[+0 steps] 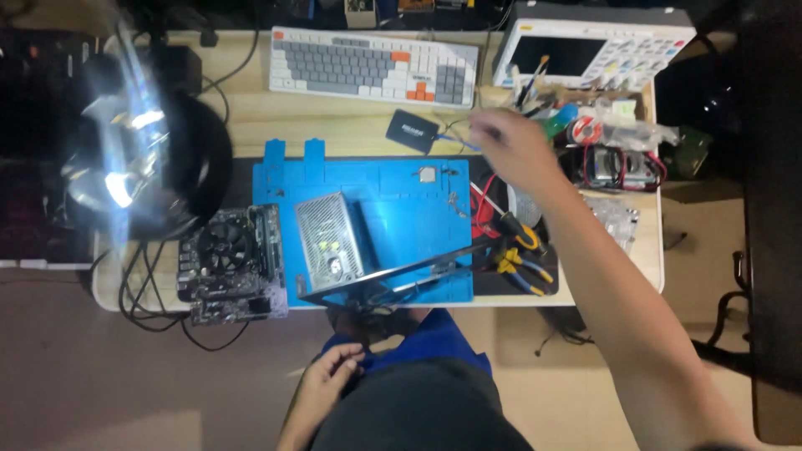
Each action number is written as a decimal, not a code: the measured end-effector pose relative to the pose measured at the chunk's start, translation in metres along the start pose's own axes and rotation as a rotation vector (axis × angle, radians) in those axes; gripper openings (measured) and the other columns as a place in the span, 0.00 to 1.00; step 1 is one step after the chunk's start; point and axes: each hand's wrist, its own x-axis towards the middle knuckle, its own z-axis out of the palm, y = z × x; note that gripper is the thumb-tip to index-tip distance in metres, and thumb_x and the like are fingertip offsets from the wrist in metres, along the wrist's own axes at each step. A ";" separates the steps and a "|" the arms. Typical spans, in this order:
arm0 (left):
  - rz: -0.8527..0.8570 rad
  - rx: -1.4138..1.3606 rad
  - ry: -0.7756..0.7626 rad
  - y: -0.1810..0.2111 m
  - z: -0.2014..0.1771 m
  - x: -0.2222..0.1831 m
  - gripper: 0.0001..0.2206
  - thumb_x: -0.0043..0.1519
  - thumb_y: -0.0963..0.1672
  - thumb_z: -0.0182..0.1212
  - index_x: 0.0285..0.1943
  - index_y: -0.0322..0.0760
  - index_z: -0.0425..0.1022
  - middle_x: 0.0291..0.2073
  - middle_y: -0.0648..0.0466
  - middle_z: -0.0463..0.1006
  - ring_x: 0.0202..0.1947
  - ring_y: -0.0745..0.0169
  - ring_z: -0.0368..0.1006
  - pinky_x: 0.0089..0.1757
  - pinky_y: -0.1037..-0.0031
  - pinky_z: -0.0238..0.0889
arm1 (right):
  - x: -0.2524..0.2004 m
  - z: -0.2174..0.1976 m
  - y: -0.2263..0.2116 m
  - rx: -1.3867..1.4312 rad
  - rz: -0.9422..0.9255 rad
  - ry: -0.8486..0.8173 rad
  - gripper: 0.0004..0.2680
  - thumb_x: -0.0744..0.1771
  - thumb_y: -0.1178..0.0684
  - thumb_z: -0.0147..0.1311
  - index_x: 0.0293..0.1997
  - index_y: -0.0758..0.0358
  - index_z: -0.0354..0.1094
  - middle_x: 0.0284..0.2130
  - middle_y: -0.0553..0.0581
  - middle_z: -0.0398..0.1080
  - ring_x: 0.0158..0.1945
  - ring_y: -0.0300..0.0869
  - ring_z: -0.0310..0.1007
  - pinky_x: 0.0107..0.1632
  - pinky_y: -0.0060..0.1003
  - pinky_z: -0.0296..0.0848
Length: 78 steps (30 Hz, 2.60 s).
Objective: Disassembling a computer power supply unit by cutting zip ties, cleaning it with an electric blower, and removing screws.
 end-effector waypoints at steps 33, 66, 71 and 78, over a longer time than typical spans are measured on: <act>0.168 0.958 0.268 0.238 -0.021 0.092 0.63 0.50 0.59 0.80 0.91 0.55 0.36 0.86 0.45 0.29 0.69 0.22 0.70 0.63 0.40 0.72 | -0.181 0.290 -0.033 0.967 1.238 0.426 0.31 0.67 0.43 0.72 0.70 0.75 0.56 0.48 0.74 0.72 0.44 0.62 0.85 0.39 0.58 0.88; 0.405 -0.582 0.046 0.084 -0.050 0.155 0.47 0.57 0.43 0.70 0.89 0.40 0.49 0.81 0.35 0.55 0.78 0.32 0.59 0.67 0.43 0.66 | -0.174 0.162 -0.061 0.841 0.277 0.371 0.13 0.66 0.59 0.72 0.48 0.65 0.66 0.32 0.59 0.77 0.37 0.46 0.84 0.44 0.41 0.82; 0.403 -0.611 0.059 0.075 -0.054 0.171 0.47 0.55 0.39 0.71 0.88 0.38 0.53 0.78 0.37 0.60 0.73 0.34 0.66 0.62 0.50 0.73 | -0.154 0.172 -0.081 0.905 0.270 0.235 0.15 0.64 0.60 0.76 0.47 0.63 0.68 0.30 0.59 0.77 0.35 0.43 0.83 0.43 0.38 0.81; 0.363 -0.529 0.345 0.079 -0.082 0.151 0.20 0.70 0.48 0.66 0.71 0.46 0.77 0.63 0.51 0.80 0.61 0.53 0.76 0.63 0.54 0.65 | -0.115 0.164 -0.120 0.902 0.446 0.165 0.15 0.64 0.56 0.76 0.47 0.62 0.67 0.25 0.58 0.78 0.29 0.41 0.81 0.40 0.36 0.78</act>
